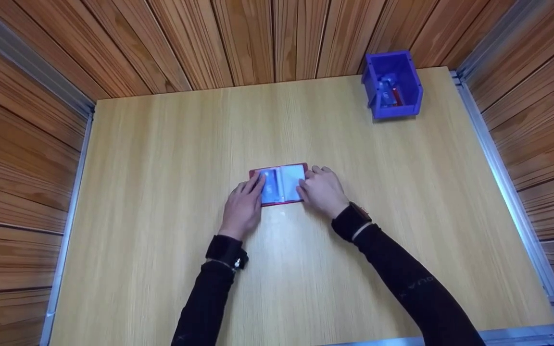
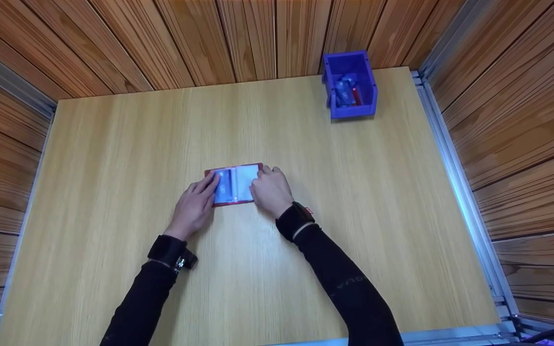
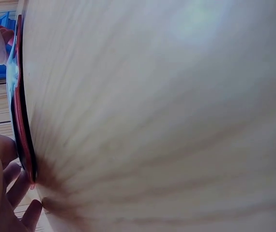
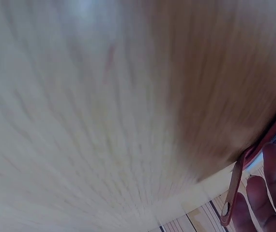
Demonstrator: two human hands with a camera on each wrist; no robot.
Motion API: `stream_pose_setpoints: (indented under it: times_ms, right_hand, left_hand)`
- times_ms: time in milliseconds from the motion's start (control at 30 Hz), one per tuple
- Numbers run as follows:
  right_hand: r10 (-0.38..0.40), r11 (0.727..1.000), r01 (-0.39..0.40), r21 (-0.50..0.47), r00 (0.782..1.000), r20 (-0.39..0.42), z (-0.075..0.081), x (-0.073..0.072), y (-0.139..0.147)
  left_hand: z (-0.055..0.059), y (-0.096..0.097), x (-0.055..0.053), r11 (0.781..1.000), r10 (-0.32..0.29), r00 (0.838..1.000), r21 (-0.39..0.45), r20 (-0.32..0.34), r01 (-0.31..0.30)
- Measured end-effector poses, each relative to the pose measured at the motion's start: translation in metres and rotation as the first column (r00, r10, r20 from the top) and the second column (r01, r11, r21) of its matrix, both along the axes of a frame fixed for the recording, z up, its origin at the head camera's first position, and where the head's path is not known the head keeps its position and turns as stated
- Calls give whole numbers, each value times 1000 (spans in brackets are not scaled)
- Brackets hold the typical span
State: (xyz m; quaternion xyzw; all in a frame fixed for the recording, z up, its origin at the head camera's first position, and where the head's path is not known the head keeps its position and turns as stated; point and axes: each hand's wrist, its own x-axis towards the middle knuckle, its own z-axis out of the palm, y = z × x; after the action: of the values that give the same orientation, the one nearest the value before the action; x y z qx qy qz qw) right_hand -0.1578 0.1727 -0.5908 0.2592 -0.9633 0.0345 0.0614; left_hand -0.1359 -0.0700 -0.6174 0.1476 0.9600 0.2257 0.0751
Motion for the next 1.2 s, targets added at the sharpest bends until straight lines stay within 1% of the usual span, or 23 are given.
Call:
stream_pose_setpoints:
  times_ms: [200,400,500,567,633,667,700,733,800,867,967,1000,1067,1133,1167,1200]
  right_hand:
    - [10,1000,-10,0,1000,1,-2,1,2]
    - [8,999,-8,-39,1000,-5,-2,3,3]
    - [-10,998,10,-61,1000,-6,0,2,0]
    - [-28,995,31,-95,999,29,2,0,-4]
    - [-59,982,80,-173,990,125,5,-3,-11]
    - [-70,969,113,-221,979,193,7,-5,-14]
    - [-76,950,151,-273,961,267,8,-6,-18]
    - [-77,927,195,-321,935,345,10,-8,-22]
    - [-70,867,292,-403,873,483,12,-12,-29]
    - [-54,819,369,-439,812,582,14,-15,-34]
    - [-34,766,456,-454,733,679,15,-19,-38]
    - [-29,751,481,-452,708,705,15,-20,-39]
    - [-21,729,521,-444,666,746,15,-20,-40]
    - [-19,712,551,-436,635,772,14,-20,-41]
    - [-22,706,563,-430,624,782,13,-21,-42]
    - [-29,703,571,-423,618,785,12,-21,-43]
  left_hand:
    - [-1,0,1,1000,4,1000,-5,3,-4]
    - [-1,0,0,1000,-6,1000,-8,-9,6]
    - [-1,0,0,1000,-5,1000,4,-2,5]
    - [-1,0,0,1000,0,1000,12,5,0]
    - [-2,-1,0,1000,5,1000,18,5,-5]
    - [-2,0,0,1000,6,1000,20,2,-6]
    - [-2,0,0,1000,6,1000,26,-3,-6]
    - [-2,-1,0,1000,6,1000,31,-7,-6]
    - [-1,-1,0,999,3,1000,42,-19,-2]
    - [0,-1,-1,999,0,1000,51,-26,2]
    - [1,-1,-1,998,-2,1000,59,-25,3]
    - [1,-1,-1,998,-2,1000,59,-20,3]
    - [2,-1,-1,999,-3,1000,54,-7,4]
    - [2,-1,-1,999,-5,1000,44,9,5]
    - [2,-2,-1,999,-7,1000,38,18,7]
    - [2,-2,-1,999,-9,1000,33,22,8]
